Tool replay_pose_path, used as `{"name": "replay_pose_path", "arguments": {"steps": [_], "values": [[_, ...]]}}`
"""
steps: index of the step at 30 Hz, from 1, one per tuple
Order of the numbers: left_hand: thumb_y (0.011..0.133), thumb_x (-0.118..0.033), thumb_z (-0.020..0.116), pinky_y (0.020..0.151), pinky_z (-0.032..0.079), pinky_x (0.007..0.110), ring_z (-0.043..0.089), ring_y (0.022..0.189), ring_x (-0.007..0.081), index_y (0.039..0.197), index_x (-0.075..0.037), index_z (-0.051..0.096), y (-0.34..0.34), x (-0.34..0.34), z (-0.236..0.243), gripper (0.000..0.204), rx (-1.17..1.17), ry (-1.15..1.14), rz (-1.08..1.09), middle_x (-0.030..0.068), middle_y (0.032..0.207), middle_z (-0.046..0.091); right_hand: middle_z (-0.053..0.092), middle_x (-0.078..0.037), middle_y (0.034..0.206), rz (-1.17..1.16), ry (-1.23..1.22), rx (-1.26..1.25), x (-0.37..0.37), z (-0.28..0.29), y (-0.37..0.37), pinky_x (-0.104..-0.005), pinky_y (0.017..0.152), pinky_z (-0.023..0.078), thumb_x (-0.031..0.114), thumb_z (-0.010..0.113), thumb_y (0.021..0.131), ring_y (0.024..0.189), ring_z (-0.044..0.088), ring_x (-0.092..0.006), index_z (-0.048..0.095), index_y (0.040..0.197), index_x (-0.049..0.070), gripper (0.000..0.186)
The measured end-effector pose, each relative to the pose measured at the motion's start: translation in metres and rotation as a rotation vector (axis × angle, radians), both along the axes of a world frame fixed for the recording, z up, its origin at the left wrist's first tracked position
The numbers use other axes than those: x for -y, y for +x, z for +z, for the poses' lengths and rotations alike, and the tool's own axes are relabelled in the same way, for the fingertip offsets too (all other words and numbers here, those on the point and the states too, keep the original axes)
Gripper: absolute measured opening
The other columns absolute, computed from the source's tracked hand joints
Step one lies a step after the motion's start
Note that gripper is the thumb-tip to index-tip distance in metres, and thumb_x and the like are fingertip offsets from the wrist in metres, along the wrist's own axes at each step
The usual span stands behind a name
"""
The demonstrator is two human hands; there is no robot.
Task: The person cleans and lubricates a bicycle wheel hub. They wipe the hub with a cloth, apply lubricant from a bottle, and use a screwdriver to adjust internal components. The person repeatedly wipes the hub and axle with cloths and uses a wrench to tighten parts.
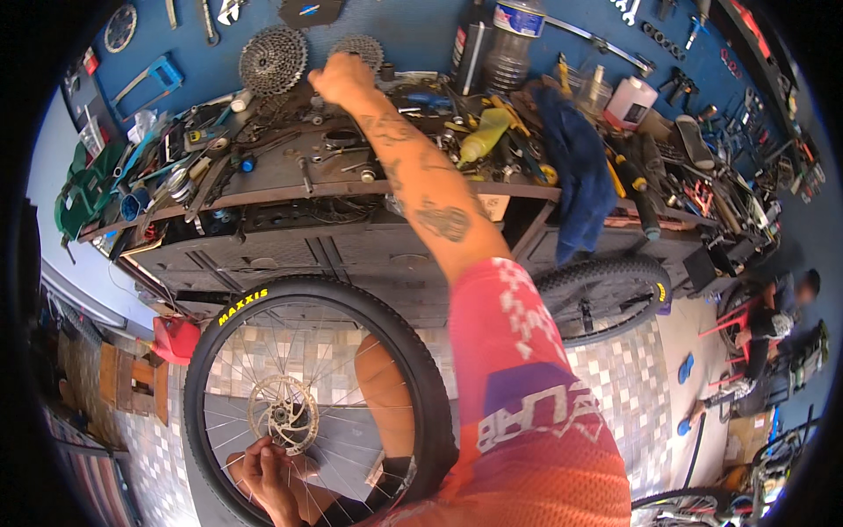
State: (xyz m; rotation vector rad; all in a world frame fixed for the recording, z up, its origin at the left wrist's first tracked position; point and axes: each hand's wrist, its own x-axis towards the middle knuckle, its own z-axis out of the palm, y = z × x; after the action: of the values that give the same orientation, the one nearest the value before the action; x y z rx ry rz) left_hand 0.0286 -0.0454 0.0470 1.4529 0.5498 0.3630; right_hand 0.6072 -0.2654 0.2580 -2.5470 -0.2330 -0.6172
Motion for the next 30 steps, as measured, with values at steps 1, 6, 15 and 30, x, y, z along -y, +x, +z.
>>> {"name": "replay_pose_path", "arguments": {"steps": [1, 6, 15, 30], "values": [[0.107, -0.016, 0.058, 0.071, 0.053, 0.027, 0.063, 0.078, 0.0135, 0.121, 0.006, 0.070, -0.003, -0.001, 0.004, 0.028, -0.014, -0.048, 0.030, 0.0080, 0.094, 0.071, 0.076, -0.022, 0.114, -0.042, 0.036, 0.000, 0.023, 0.012, -0.013, -0.0467, 0.097, 0.057, 0.049, 0.070, 0.089, 0.107, 0.072, -0.0418, 0.082, 0.107, 0.010, 0.045], [0.106, -0.012, 0.060, 0.077, 0.059, 0.030, 0.071, 0.089, 0.0201, 0.126, 0.007, 0.070, -0.012, -0.018, 0.016, 0.030, -0.068, 0.095, 0.057, 0.0142, 0.103, 0.076, 0.073, -0.020, 0.124, -0.728, -0.337, 0.112, 0.226, 0.026, -0.103, -0.0588, 0.096, 0.052, 0.054, 0.072, 0.089, 0.119, 0.068, -0.0373, 0.081, 0.113, 0.014, 0.047], [0.107, -0.014, 0.056, 0.070, 0.049, 0.025, 0.059, 0.074, 0.0119, 0.119, 0.005, 0.065, 0.011, -0.019, 0.006, 0.024, 0.060, 0.042, 0.019, 0.0076, 0.087, 0.066, 0.078, -0.017, 0.097, -0.414, 0.410, 0.134, 0.372, 0.058, -0.162, -0.0371, 0.078, 0.058, 0.038, 0.076, 0.089, 0.082, 0.075, -0.0252, 0.077, 0.110, -0.005, 0.048], [0.094, 0.001, 0.070, 0.096, 0.058, 0.037, 0.070, 0.115, 0.0260, 0.136, 0.001, 0.061, 0.070, 0.090, 0.066, 0.043, 0.259, -0.006, -0.847, 0.0164, 0.125, 0.070, 0.075, -0.010, 0.080, 0.181, 0.565, 0.455, 0.179, 0.042, -0.219, -0.0325, 0.068, 0.054, 0.025, 0.076, 0.089, 0.074, 0.067, -0.0145, 0.078, 0.097, -0.006, 0.032]]}}
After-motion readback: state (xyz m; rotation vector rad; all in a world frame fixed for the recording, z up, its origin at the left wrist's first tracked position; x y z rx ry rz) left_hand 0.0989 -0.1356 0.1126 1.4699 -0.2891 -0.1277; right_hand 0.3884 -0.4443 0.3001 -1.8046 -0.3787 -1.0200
